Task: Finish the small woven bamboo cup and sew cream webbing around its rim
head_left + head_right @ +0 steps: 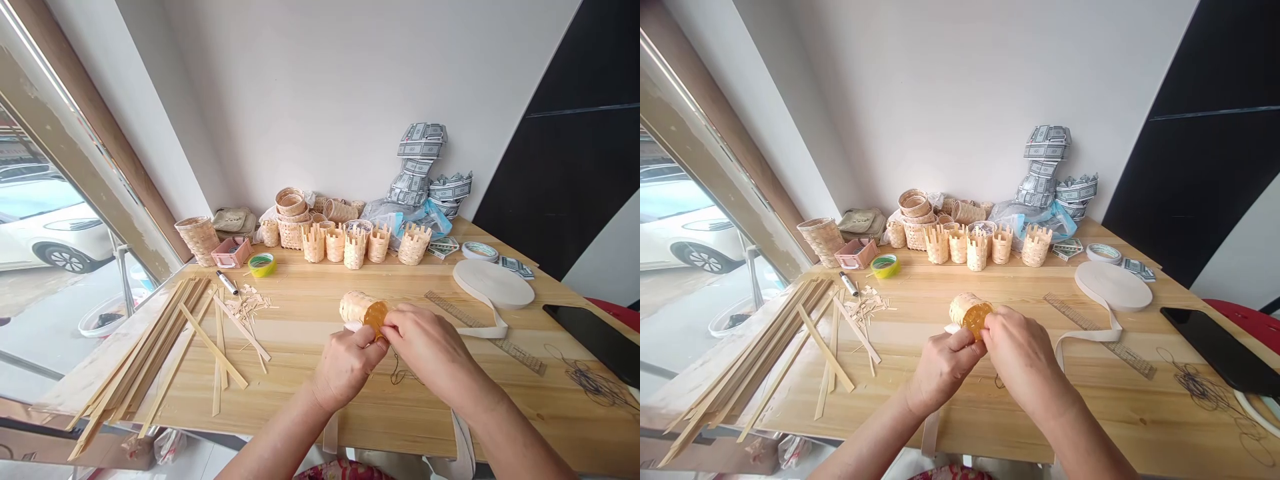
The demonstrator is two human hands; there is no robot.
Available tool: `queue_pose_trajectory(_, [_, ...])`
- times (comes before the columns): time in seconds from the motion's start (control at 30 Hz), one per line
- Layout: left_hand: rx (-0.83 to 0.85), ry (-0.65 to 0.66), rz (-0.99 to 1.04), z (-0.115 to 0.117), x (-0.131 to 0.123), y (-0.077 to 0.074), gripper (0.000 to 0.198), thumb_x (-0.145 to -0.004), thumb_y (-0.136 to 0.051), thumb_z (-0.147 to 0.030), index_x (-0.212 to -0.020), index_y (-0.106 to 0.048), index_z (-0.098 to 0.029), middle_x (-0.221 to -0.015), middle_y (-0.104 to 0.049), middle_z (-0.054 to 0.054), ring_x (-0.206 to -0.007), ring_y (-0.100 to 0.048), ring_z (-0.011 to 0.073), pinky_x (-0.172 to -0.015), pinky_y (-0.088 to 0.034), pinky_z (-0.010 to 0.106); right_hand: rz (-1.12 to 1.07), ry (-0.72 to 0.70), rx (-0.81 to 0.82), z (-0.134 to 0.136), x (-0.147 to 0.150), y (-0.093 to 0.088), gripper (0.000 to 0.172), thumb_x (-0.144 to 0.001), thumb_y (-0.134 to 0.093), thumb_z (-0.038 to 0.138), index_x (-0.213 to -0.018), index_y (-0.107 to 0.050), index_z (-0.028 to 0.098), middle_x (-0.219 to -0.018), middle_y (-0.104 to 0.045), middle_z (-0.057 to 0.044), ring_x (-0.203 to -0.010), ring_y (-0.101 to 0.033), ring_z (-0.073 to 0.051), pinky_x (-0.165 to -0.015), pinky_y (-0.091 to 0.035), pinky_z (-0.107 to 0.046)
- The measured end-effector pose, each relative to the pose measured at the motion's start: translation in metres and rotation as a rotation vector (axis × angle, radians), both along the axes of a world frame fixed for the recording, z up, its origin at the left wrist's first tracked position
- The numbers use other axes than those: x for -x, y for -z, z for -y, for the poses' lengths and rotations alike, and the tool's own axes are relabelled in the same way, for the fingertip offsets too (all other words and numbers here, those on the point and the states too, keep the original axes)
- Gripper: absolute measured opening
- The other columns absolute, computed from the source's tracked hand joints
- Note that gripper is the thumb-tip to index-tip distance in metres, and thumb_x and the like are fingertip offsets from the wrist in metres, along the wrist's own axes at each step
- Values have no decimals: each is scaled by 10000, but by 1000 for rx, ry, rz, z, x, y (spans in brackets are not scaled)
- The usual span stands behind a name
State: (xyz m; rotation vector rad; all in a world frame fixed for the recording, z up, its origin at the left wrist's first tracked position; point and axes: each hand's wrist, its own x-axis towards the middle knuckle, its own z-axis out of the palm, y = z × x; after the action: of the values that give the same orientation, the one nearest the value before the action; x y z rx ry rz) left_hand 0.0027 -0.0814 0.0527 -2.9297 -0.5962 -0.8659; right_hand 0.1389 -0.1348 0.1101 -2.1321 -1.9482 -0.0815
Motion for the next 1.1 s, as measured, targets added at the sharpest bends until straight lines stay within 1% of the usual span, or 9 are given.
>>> queue_pose_trajectory(0.13, [20,16,-13,4,2,3,236,-817,-397,-72,-876,-583,-205,-681,-521,3,-501,-374,107,-458,-221,231,99,14,124,-3,3,5,215,-736,-465,136,-544,-550,180,-545,-578,-29,-477,-501,-138,-431,-200,-239])
queue_pose_trajectory(0.27, [43,34,-14,7,1,8,242,-808,-390,-56,-714,-570,-188,-646,-498,-3,-503,-364,98,-452,-203,231,67,-4,117,-2,3,14,227,-736,-428,123,-538,-521,185,-496,-550,-11,-415,-419,-110,-419,-166,-237])
queue_pose_trajectory(0.37, [53,40,15,7,1,11,244,-801,-392,-49,-679,-554,-183,-633,-484,-13,-490,-349,92,-441,-203,222,-37,23,8,-3,3,24,207,-729,-414,114,-544,-464,191,-485,-518,20,-430,-390,-103,-431,-182,-232])
queue_pose_trajectory(0.47, [38,58,-5,6,1,13,211,-819,-407,-84,-741,-565,-201,-659,-498,-24,-524,-389,88,-451,-228,201,-125,54,-129,-1,3,36,197,-734,-424,130,-550,-392,192,-487,-480,42,-453,-380,-100,-451,-215,-226])
queue_pose_trajectory(0.57, [52,68,-33,5,2,12,197,-840,-409,-125,-784,-576,-213,-677,-503,-26,-549,-415,85,-466,-258,190,-218,7,-292,6,3,43,189,-758,-422,153,-581,-369,195,-500,-456,54,-460,-381,-92,-472,-256,-215])
queue_pose_trajectory(0.7, [65,115,-49,5,3,4,232,-866,-373,-147,-838,-594,-211,-687,-501,-19,-555,-414,82,-491,-289,190,-310,-1,-507,17,4,44,188,-791,-428,185,-607,-390,193,-503,-440,56,-462,-393,-83,-486,-289,-198])
queue_pose_trajectory(0.83, [55,132,-95,4,4,-8,241,-874,-357,-154,-876,-591,-215,-716,-517,-21,-576,-415,90,-504,-284,202,-353,50,-584,23,8,42,171,-804,-448,209,-634,-437,194,-508,-452,57,-454,-388,-81,-482,-300,-190])
queue_pose_trajectory(0.93, [42,151,-125,3,5,-12,244,-872,-358,-153,-825,-592,-199,-705,-518,-18,-569,-409,90,-500,-268,207,-421,100,-556,24,8,42,166,-803,-455,230,-640,-445,201,-496,-428,62,-439,-369,-83,-461,-297,-187])
queue_pose_trajectory(1.1, [106,208,-119,4,5,-4,247,-870,-367,-139,-849,-604,-203,-744,-538,-12,-614,-441,93,-527,-281,205,-291,3,-244,23,2,41,190,-797,-407,194,-609,-379,204,-517,-456,54,-469,-395,-102,-484,-278,-219])
